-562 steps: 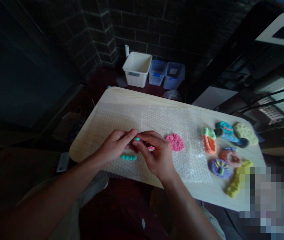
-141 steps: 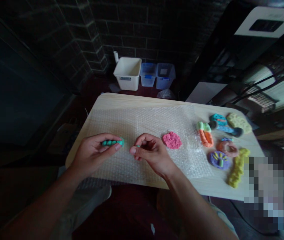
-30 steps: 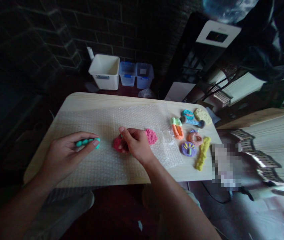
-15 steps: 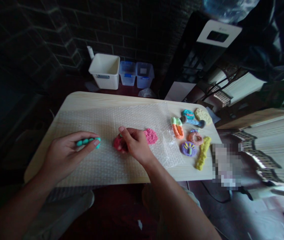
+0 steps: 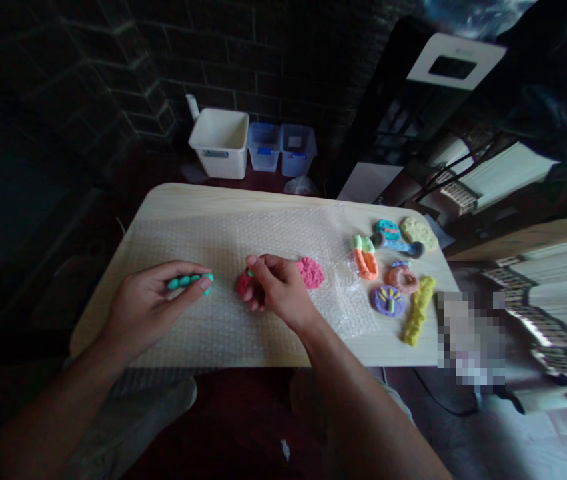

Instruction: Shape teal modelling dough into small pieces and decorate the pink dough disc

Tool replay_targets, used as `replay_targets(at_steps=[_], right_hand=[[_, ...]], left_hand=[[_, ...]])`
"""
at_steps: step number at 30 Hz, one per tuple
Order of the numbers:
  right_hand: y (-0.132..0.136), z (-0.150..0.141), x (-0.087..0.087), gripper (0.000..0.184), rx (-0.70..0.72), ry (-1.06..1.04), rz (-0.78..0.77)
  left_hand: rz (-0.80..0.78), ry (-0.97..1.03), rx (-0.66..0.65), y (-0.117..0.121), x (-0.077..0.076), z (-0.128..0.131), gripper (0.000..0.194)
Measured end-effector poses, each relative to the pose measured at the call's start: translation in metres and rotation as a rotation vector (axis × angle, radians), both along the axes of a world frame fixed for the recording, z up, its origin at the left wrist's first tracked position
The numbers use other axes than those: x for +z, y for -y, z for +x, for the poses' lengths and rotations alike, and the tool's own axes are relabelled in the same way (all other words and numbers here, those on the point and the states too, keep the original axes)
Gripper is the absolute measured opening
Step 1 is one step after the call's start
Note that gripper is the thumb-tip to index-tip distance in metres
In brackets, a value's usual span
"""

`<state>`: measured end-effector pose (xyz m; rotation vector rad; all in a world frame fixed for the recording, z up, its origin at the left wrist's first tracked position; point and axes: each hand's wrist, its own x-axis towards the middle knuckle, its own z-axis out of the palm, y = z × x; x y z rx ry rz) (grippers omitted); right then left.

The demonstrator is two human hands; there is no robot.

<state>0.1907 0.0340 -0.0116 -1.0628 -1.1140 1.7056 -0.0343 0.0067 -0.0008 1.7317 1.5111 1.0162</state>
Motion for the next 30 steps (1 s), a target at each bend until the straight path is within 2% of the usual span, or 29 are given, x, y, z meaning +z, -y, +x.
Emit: replay_targets(at_steps=[3, 6, 13, 15, 17, 20, 25, 30], right_hand=[[-0.0006, -0.0001, -0.0001, 0.041, -0.088, 0.028, 0.098], [-0.002, 0.0009, -0.0036, 0.042, -0.107, 0.009, 0.099], [-0.0018, 0.0013, -0.0065, 0.042, -0.002, -0.062, -0.051], [-0.0008, 0.0009, -0.0039, 0.047, 0.02, -0.005, -0.03], [-0.0001, 0.0006, -0.0015, 0.044, 0.011, 0.037, 0.031], [0.0, 0.0006, -0.0007, 0.032, 0.003, -0.008, 0.05], [0.0006, 0.0017, -0.0031, 0.035, 0.035, -0.098, 0.011], [0.0025, 0.0025, -0.0015, 0.025, 0.127, -0.085, 0.08]], left_hand=[[-0.008, 0.001, 0.002, 0.0005, 0.002, 0.0006, 0.02], [-0.016, 0.009, 0.0, 0.0009, 0.0029, 0.001, 0.019], [-0.001, 0.011, -0.011, 0.0005, 0.002, 0.0013, 0.017], [0.003, 0.014, -0.017, 0.0005, 0.0021, 0.0014, 0.017], [0.007, 0.019, -0.02, 0.0005, 0.0016, 0.0013, 0.017], [0.007, 0.025, -0.026, 0.0004, 0.0004, 0.0012, 0.018], [-0.017, 0.083, -0.037, 0.0002, -0.0002, 0.0024, 0.017], [-0.037, 0.132, -0.056, 0.001, 0.0007, 0.004, 0.018]])
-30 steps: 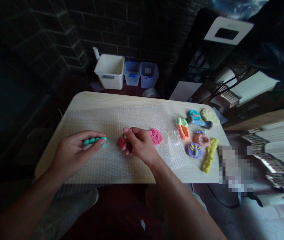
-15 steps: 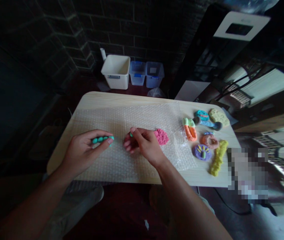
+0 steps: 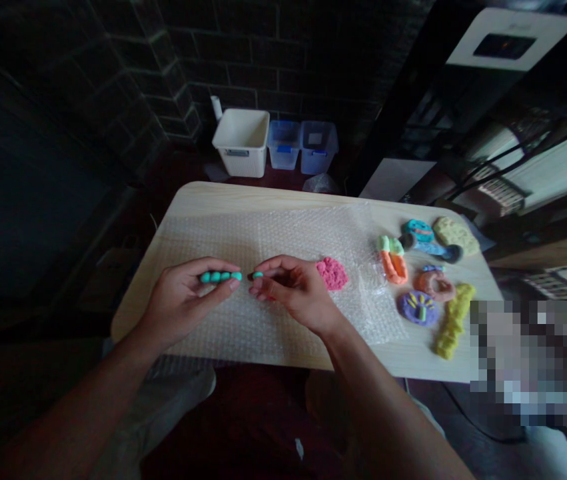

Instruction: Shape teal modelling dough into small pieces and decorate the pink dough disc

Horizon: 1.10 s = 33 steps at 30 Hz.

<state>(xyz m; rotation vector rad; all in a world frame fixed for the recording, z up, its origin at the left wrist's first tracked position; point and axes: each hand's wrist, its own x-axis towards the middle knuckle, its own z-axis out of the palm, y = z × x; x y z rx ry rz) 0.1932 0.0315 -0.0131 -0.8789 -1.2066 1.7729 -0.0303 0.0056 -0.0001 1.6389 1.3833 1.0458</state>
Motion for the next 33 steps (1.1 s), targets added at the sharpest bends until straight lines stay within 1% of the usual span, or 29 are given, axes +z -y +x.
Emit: replay_targets(at_steps=[5, 7, 10, 12, 15, 21, 27, 33], right_hand=[[0.001, -0.001, -0.001, 0.023, -0.006, 0.056, 0.062], [0.001, -0.002, -0.002, 0.023, -0.018, 0.041, 0.064], [0.002, -0.003, -0.001, 0.026, -0.011, -0.017, 0.028], [0.002, -0.004, 0.0, 0.023, -0.007, -0.019, 0.019], [0.003, -0.006, 0.003, 0.018, -0.022, 0.01, 0.051], [0.004, -0.008, 0.005, 0.02, -0.042, 0.033, 0.093], [0.005, -0.01, 0.005, 0.019, -0.057, 0.007, 0.072], [0.007, -0.012, 0.0, 0.02, -0.069, -0.03, 0.041]], left_hand=[[-0.003, 0.022, -0.021, 0.0, 0.001, 0.0, 0.018], [-0.004, 0.035, -0.035, 0.0, 0.001, 0.001, 0.017], [-0.004, 0.044, -0.047, 0.0, 0.001, 0.001, 0.016], [-0.006, 0.04, -0.048, 0.0, 0.001, 0.001, 0.015], [-0.002, 0.043, -0.049, 0.0, 0.002, 0.001, 0.015], [0.014, 0.022, -0.055, 0.001, 0.003, 0.001, 0.014], [0.018, 0.019, -0.057, 0.001, 0.002, 0.001, 0.013], [0.042, 0.028, -0.04, 0.0, -0.001, 0.001, 0.014]])
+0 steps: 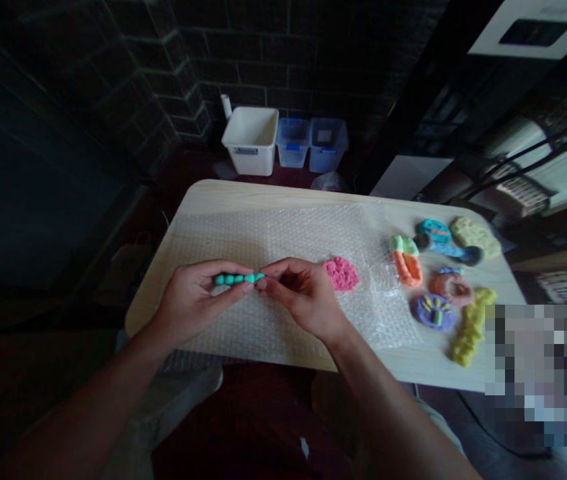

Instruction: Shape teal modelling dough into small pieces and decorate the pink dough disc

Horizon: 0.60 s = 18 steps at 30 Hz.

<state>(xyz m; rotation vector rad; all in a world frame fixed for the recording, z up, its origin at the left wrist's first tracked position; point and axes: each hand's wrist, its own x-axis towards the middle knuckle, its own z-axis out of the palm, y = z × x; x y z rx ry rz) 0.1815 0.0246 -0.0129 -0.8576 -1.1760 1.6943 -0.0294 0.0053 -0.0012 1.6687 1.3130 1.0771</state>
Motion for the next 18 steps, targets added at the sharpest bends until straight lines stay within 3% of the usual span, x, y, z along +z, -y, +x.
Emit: replay_targets(at_steps=[18], right_hand=[[0.0017, -0.003, 0.004, 0.017, -0.041, 0.006, 0.05]], left_hand=[[0.021, 0.027, 0.017, 0.0014, -0.0023, 0.0003, 0.016]])
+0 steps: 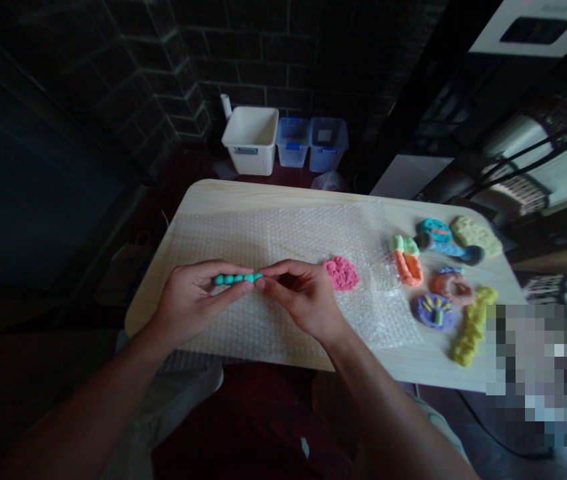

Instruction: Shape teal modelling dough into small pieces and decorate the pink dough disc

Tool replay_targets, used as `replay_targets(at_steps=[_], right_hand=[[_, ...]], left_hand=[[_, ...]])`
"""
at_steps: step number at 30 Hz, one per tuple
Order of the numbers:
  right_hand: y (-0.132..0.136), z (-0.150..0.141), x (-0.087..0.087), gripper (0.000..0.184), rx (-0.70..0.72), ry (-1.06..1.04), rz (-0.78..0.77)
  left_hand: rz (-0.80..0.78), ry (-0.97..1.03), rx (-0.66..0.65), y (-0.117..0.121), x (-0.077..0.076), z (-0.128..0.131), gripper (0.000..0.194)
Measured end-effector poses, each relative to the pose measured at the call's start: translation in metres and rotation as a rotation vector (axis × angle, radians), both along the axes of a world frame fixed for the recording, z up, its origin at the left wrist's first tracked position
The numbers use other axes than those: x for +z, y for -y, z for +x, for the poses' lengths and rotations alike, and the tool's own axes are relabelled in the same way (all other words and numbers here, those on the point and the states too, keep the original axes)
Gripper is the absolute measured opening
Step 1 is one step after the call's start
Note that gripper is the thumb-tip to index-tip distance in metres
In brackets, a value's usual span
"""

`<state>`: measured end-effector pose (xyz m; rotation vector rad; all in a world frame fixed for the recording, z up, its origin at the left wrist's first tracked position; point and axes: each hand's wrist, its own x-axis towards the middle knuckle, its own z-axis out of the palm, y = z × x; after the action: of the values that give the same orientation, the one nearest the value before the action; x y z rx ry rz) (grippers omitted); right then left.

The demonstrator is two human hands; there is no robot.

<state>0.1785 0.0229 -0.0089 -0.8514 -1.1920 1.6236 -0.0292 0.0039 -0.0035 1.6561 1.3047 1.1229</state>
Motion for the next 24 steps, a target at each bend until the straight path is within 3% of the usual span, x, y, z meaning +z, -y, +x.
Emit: replay_targets(at_steps=[24], right_hand=[[0.0016, -0.001, -0.0033, 0.021, -0.007, 0.003, -0.036]], left_hand=[[0.013, -0.001, -0.022, -0.0006, 0.0008, 0.0008, 0.015]])
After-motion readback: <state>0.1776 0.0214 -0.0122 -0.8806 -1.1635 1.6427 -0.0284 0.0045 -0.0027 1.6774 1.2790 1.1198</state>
